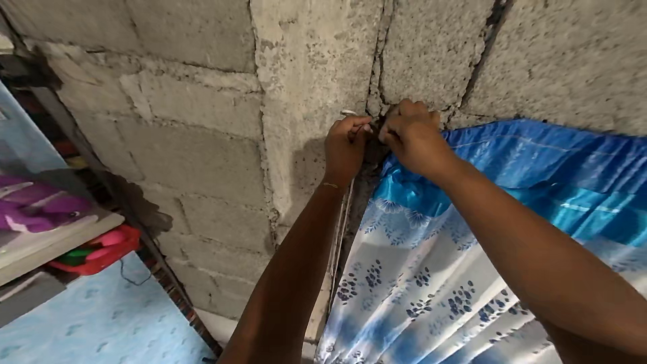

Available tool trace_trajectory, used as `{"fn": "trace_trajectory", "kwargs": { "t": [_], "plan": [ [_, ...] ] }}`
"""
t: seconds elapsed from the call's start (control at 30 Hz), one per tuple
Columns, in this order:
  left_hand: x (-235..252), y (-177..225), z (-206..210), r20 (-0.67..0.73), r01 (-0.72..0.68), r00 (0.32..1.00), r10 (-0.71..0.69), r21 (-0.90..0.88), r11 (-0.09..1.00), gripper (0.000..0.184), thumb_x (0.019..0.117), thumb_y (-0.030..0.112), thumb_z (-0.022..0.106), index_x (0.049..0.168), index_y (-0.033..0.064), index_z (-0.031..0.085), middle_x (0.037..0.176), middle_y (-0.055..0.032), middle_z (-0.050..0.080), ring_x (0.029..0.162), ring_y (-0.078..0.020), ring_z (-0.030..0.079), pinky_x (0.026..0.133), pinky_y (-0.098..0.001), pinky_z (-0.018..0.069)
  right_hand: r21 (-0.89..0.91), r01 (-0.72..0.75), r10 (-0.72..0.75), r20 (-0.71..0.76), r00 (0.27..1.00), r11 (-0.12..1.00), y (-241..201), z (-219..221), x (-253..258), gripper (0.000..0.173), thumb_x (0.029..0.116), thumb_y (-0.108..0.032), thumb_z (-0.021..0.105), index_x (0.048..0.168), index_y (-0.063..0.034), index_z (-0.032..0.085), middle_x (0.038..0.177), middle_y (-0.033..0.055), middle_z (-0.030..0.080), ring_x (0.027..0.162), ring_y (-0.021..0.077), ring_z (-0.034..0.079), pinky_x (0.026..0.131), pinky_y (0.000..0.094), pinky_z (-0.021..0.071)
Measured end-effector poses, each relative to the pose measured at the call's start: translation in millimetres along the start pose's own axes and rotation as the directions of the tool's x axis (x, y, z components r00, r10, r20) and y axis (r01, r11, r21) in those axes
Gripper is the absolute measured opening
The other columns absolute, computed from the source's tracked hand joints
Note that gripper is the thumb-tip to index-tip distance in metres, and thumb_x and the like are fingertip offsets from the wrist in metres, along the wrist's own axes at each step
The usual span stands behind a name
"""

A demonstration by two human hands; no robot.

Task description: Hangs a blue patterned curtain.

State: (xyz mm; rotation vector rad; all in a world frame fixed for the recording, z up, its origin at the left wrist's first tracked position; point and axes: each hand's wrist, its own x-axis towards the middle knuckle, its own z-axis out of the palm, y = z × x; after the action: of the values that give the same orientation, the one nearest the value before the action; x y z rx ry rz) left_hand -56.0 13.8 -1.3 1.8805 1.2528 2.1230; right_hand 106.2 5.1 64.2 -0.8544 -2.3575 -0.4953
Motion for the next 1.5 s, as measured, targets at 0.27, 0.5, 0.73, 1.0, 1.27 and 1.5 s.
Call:
{"fn": "trace_trajectory", "kwargs": {
  "t": [0.27,0.5,0.73,1.0,1.27,1.5],
  "plan": [
    [-0.4,0.8,-2.1,0.025,0.001,1.000,-0.001,0.006,1.000,0.023,0.1022,0.016,0.061,0.122,0.0077,0.071,0.108,-0.0092,0.070,0.086,-0.0108,0.065,0.079,-0.0262,0.0537,0.086,0.026,-0.013,-0.142,0.990,0.996,-12.4,-4.5,-62.2,0.022,0.1050,-0.015,0.053,0.105,0.0008,0.068,0.106,0.0194,0.067,0.106,0.0402,0.063,0.090,0.0602,0.0481],
    [-2.0,0.9,-4.7,0.067,-0.004,0.998,0.003,0.011,1.000,0.028,0.1026,0.020,0.061,0.127,0.0091,0.069,0.107,-0.0095,0.070,0.088,-0.0123,0.065,0.082,-0.0295,0.0539,0.031,0.093,-0.079,-0.302,0.950,0.995,-12.7,12.8,-117.6,0.019,0.1020,-0.013,0.055,0.100,-0.0026,0.071,0.102,0.0151,0.070,0.109,0.0362,0.065,0.109,0.0616,0.0411],
    [-30.6,25.0,-1.9,-0.036,-0.207,0.978,0.204,-0.093,0.974,0.030,0.1041,0.015,0.056,0.126,-0.0046,0.062,0.107,-0.0115,0.067,0.087,-0.0071,0.061,0.081,-0.0240,0.0521,0.132,0.046,-0.003,-0.310,0.951,0.990,-22.4,-1.7,-155.5,0.021,0.1030,-0.014,0.055,0.101,-0.0031,0.072,0.109,0.0143,0.070,0.115,0.0336,0.063,0.099,0.0439,0.0530],
    [2.2,146.8,99.5,0.715,-0.154,0.695,-0.077,0.253,0.955,0.057,0.0985,0.041,0.068,0.138,0.0017,0.058,0.123,-0.0205,0.067,0.116,-0.0351,0.064,0.102,-0.0576,0.0497,0.129,0.093,-0.054,-0.276,0.960,0.987,-16.1,-6.0,-171.2,0.019,0.1023,-0.011,0.056,0.101,-0.0020,0.073,0.111,0.0141,0.071,0.116,0.0311,0.064,0.102,0.0396,0.0529],
    [16.0,156.0,143.4,0.545,-0.155,0.834,-0.081,0.373,0.915,0.030,0.1062,0.019,0.052,0.125,-0.0027,0.062,0.118,-0.0264,0.067,0.115,-0.0433,0.064,0.098,-0.0635,0.0492,0.138,-0.069,0.101,-0.241,0.965,0.988,-1.3,-34.7,-213.0,0.020,0.1031,-0.011,0.056,0.102,0.0002,0.072,0.125,0.0168,0.068,0.130,0.0339,0.059,0.109,0.0414,0.0495],
    [-3.5,155.8,153.0,0.377,-0.068,0.925,-0.054,0.305,0.950,0.029,0.1068,0.017,0.049,0.123,-0.0053,0.059,0.116,-0.0287,0.066,0.112,-0.0440,0.064,0.096,-0.0628,0.0496,0.217,-0.224,0.247,-0.081,0.966,0.950,16.2,-54.3,-233.9,0.024,0.1053,-0.013,0.053,0.107,0.0019,0.071,0.135,0.0217,0.060,0.118,0.0329,0.064,0.101,0.0416,0.0539]
  ]
}}
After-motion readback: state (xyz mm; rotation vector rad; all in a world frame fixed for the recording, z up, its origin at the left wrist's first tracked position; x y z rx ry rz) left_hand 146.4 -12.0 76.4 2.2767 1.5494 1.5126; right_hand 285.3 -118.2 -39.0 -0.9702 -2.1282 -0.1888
